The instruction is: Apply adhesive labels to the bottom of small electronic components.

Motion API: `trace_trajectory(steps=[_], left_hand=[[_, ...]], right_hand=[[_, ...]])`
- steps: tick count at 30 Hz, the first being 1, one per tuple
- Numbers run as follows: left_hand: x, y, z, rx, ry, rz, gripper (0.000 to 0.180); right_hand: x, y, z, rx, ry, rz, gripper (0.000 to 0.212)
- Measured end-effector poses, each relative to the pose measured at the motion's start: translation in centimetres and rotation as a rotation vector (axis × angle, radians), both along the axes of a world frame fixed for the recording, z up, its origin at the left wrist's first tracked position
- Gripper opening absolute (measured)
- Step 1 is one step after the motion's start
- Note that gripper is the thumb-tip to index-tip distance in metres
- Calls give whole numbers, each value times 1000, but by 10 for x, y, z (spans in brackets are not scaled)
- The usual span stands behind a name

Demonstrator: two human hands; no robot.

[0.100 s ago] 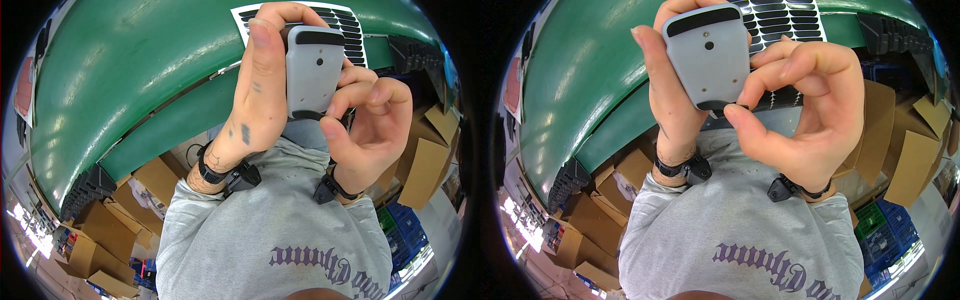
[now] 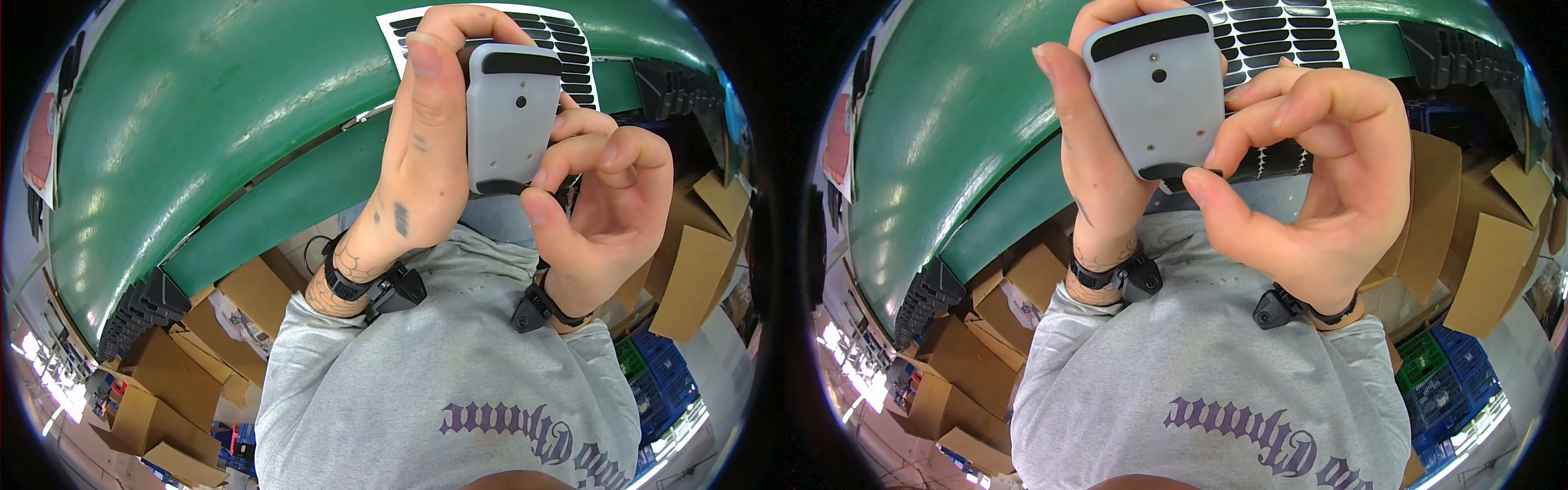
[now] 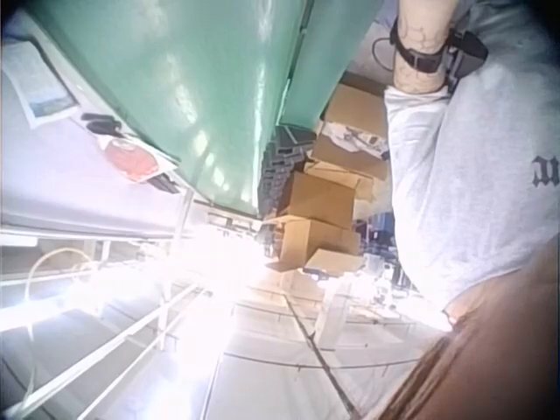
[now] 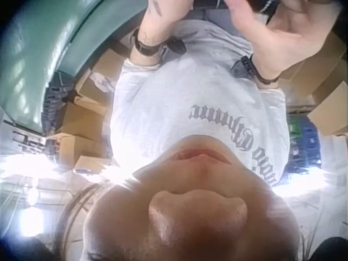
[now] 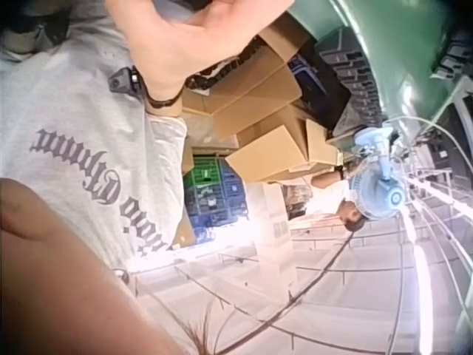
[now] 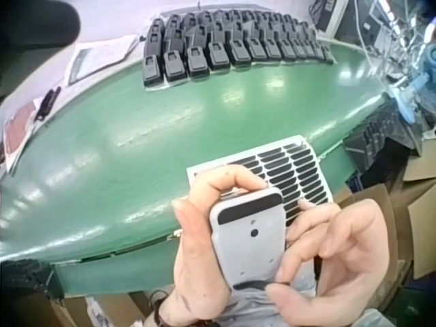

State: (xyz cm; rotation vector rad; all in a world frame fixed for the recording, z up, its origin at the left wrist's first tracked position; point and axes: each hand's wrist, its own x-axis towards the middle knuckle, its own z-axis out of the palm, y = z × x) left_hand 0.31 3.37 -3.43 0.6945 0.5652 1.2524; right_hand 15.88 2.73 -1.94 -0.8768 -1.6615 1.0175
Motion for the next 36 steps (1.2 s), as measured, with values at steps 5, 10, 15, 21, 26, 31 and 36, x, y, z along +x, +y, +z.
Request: trace_trajectory(steps=[5, 10, 15, 21, 26, 31, 36], left_hand=[[13, 10, -16, 227, 173, 149, 71], [15, 10, -17, 225, 174, 199, 70], [15, 10, -16, 227, 205, 200, 71], [13, 10, -18, 235, 314, 229, 72], [14, 11, -18, 238, 320, 240, 72], [11, 9, -16, 234, 351, 210, 74], [14, 8, -17, 208, 329, 230, 71]], right_hand=[[1, -1, 1, 0, -38, -33, 47], [1, -1, 3, 33, -106, -39, 48], [-1, -3, 4, 17, -102, -66, 47], [-2, -4, 7, 45, -158, -82, 48], [-1, -4, 8, 59, -175, -85, 48], [-4, -8, 10, 40, -226, -134, 48], [-9, -10, 13, 14, -256, -190, 48]])
